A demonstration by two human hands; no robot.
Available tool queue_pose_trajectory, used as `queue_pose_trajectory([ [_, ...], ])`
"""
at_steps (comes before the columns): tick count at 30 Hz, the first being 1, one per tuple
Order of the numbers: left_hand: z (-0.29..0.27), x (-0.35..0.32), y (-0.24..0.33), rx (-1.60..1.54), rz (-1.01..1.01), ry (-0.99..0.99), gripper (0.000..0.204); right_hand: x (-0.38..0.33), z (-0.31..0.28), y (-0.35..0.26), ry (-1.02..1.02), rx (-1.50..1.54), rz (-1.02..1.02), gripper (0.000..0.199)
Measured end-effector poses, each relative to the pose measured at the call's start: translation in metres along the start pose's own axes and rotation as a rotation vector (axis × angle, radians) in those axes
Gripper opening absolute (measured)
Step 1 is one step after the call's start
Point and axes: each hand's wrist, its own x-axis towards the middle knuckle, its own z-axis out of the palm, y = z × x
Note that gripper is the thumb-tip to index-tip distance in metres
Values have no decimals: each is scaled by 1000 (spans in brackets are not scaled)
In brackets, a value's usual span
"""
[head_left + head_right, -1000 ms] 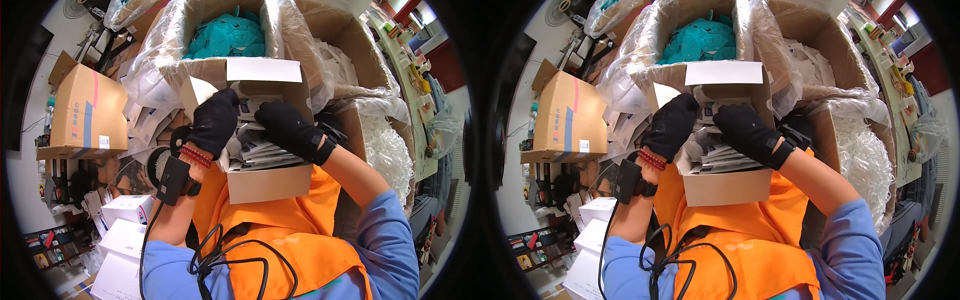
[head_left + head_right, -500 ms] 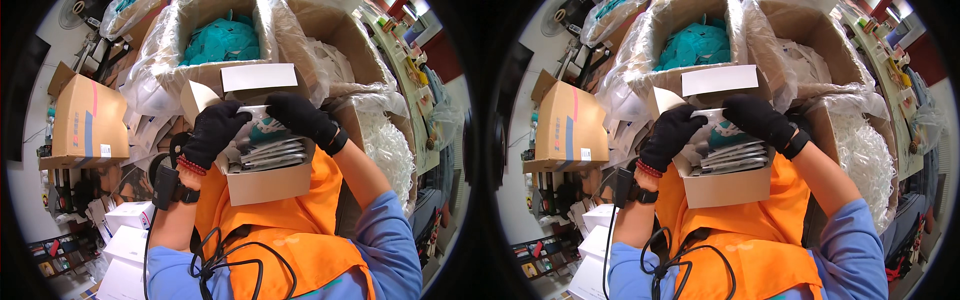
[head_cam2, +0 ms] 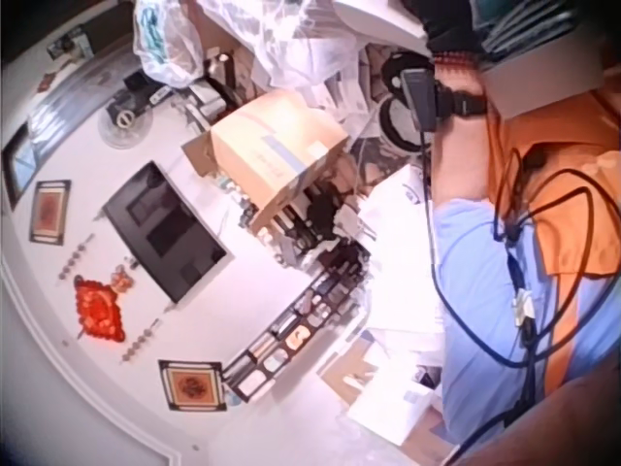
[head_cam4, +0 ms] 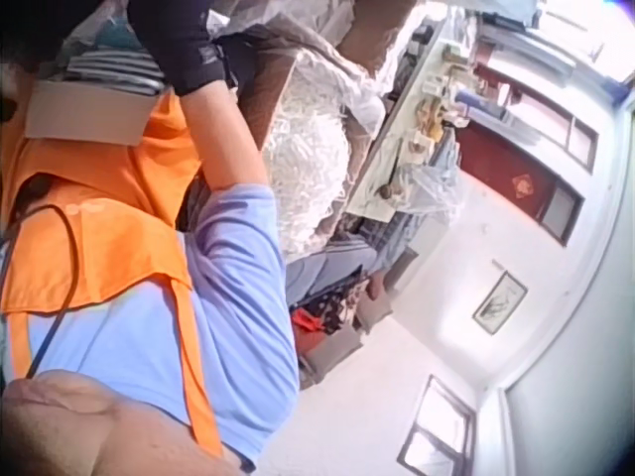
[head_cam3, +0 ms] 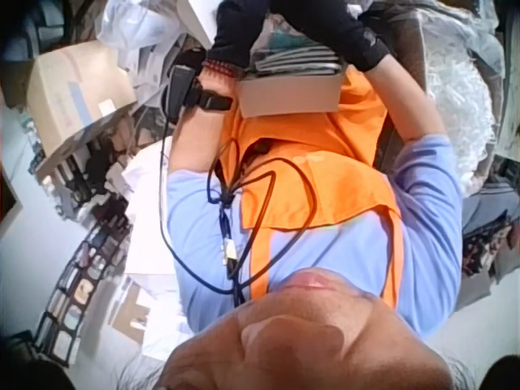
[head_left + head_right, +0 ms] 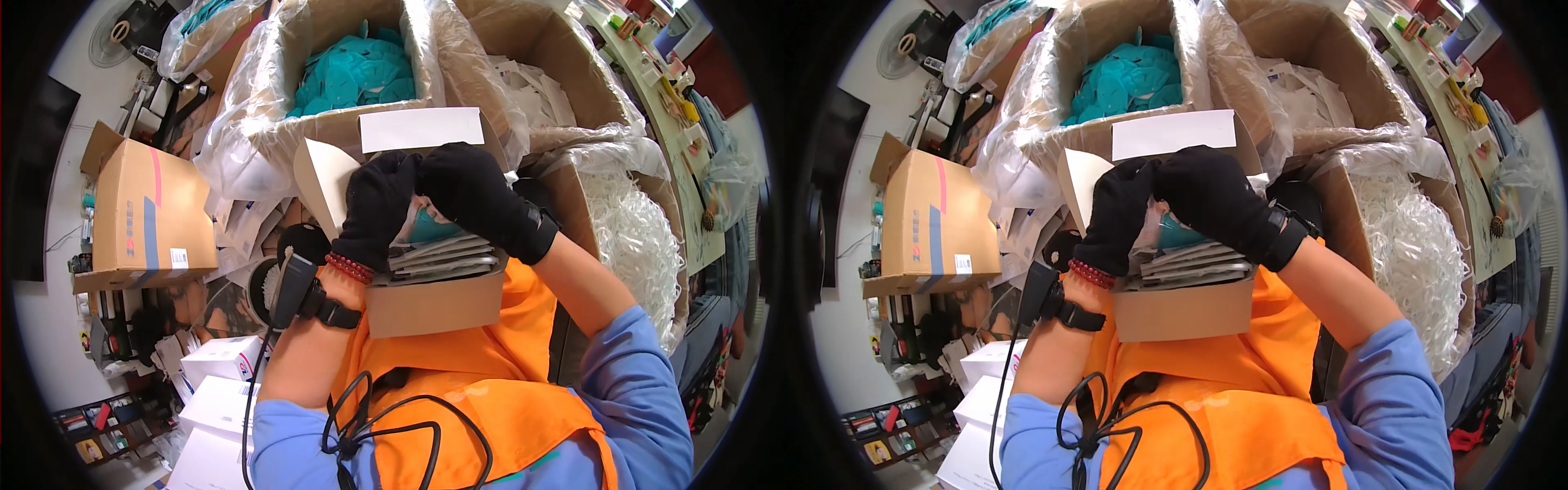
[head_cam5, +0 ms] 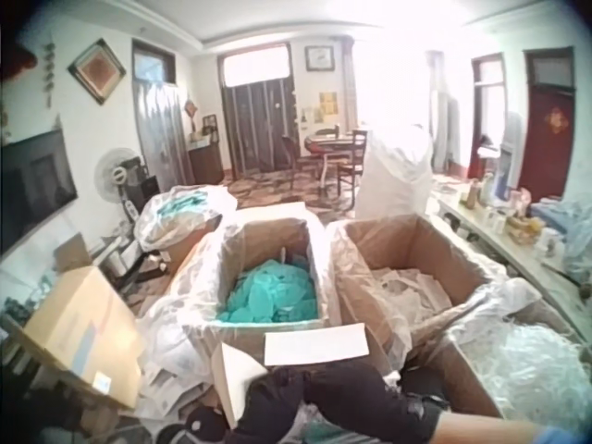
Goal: The recorder is placing turquoise medical face masks into white retail boxes.
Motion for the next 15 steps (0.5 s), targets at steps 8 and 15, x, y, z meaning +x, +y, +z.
queue_pose_trajectory([
  [8,3,28,-60,979,426,-183,22,-19,18,-34,-77,-224,-237,8],
  [15,10,28,-144,1147,298,8,26,-29,3,-74,-276,-106,-302,8],
])
